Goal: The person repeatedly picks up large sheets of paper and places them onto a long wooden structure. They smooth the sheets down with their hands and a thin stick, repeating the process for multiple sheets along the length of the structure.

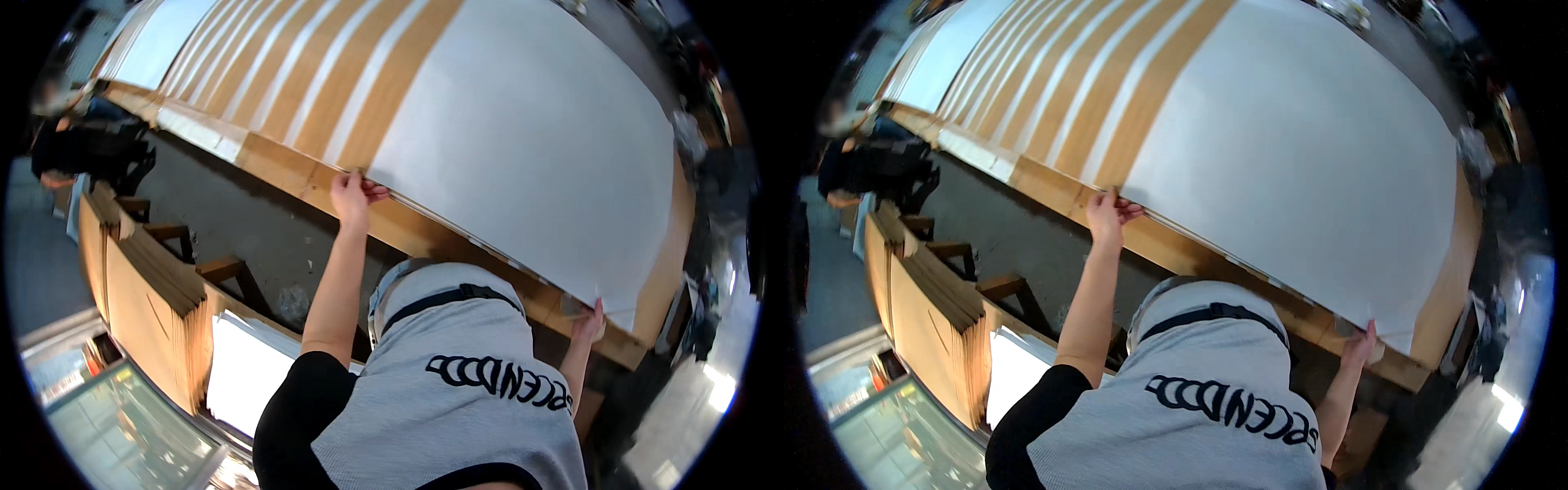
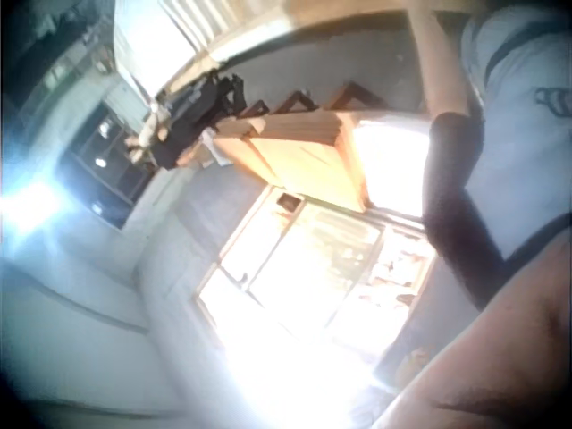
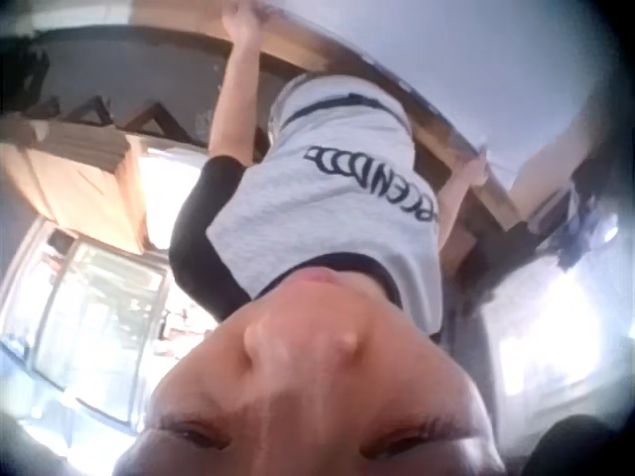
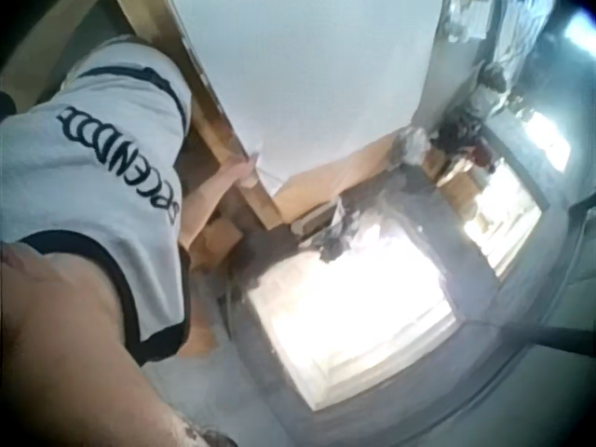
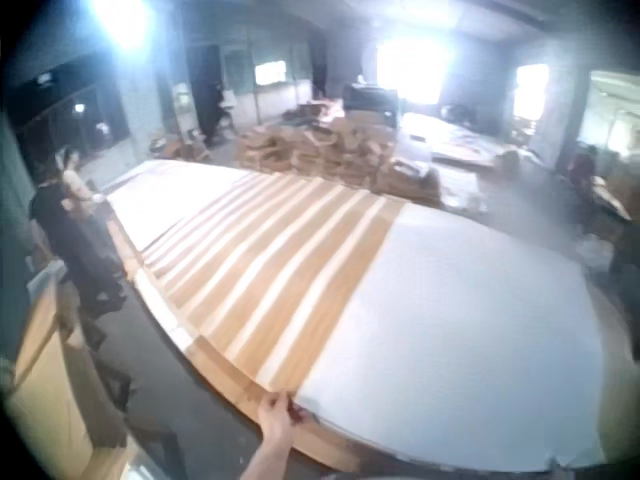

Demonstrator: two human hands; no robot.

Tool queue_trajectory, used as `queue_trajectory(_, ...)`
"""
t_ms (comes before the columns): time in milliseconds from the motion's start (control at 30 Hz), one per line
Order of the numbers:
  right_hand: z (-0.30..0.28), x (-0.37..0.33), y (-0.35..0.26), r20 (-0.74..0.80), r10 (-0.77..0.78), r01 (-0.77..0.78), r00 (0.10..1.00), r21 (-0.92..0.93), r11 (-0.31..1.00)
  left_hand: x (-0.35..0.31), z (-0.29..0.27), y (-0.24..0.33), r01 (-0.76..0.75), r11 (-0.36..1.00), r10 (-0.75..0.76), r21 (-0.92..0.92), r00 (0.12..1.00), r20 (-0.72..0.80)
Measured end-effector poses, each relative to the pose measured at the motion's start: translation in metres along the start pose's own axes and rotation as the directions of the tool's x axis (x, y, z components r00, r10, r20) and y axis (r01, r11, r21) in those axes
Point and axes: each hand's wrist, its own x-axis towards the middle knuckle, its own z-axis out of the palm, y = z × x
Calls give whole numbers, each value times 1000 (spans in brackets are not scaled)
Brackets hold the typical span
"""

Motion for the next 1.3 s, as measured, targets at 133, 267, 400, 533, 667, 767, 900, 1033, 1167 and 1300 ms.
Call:
queue_trajectory(133, 14, -5, -7, 11, 47, -47, 999, 10, 999, -2, 2, 2, -22, 1000, 21, -20, 999, -27)
queue_trajectory(267, 13, -5, -7, 25, 106, -108, 994, 88, 990, 1, 2, 3, -10, 1000, 10, -14, 1000, -4)
queue_trajectory(400, 17, -13, -9, 38, 122, -126, 992, 97, 987, -4, 3, 6, -13, 1000, 13, -12, 1000, 7)
queue_trajectory(533, 5, -5, -4, 41, 127, -130, 991, 72, 989, -2, 0, 6, 0, 1000, -1, -30, 999, -38)
queue_trajectory(667, 27, -20, -14, 54, 86, -91, 995, 98, 991, -17, -1, 11, -319, 891, 380, 323, 914, -142)
queue_trajectory(767, 26, -19, -15, 12, 60, -60, 998, 57, 997, -15, -6, 6, -483, 756, 516, 442, 855, 53)
queue_trajectory(900, 27, -17, -16, -37, 67, -66, 997, 15, 998, -19, -2, 6, -520, 612, 503, 595, 837, 214)
queue_trajectory(1033, 36, -24, -19, 0, 77, -76, 997, 47, 996, -13, -7, -1, -493, 620, 479, 610, 854, 204)
queue_trajectory(1167, 22, -19, -16, 2, 94, -94, 996, 36, 995, -8, -8, -2, -483, 633, 464, 605, 862, 202)
queue_trajectory(1300, 34, -28, -18, 2, 47, -47, 999, 51, 998, 3, -15, -10, -501, 619, 479, 605, 851, 214)
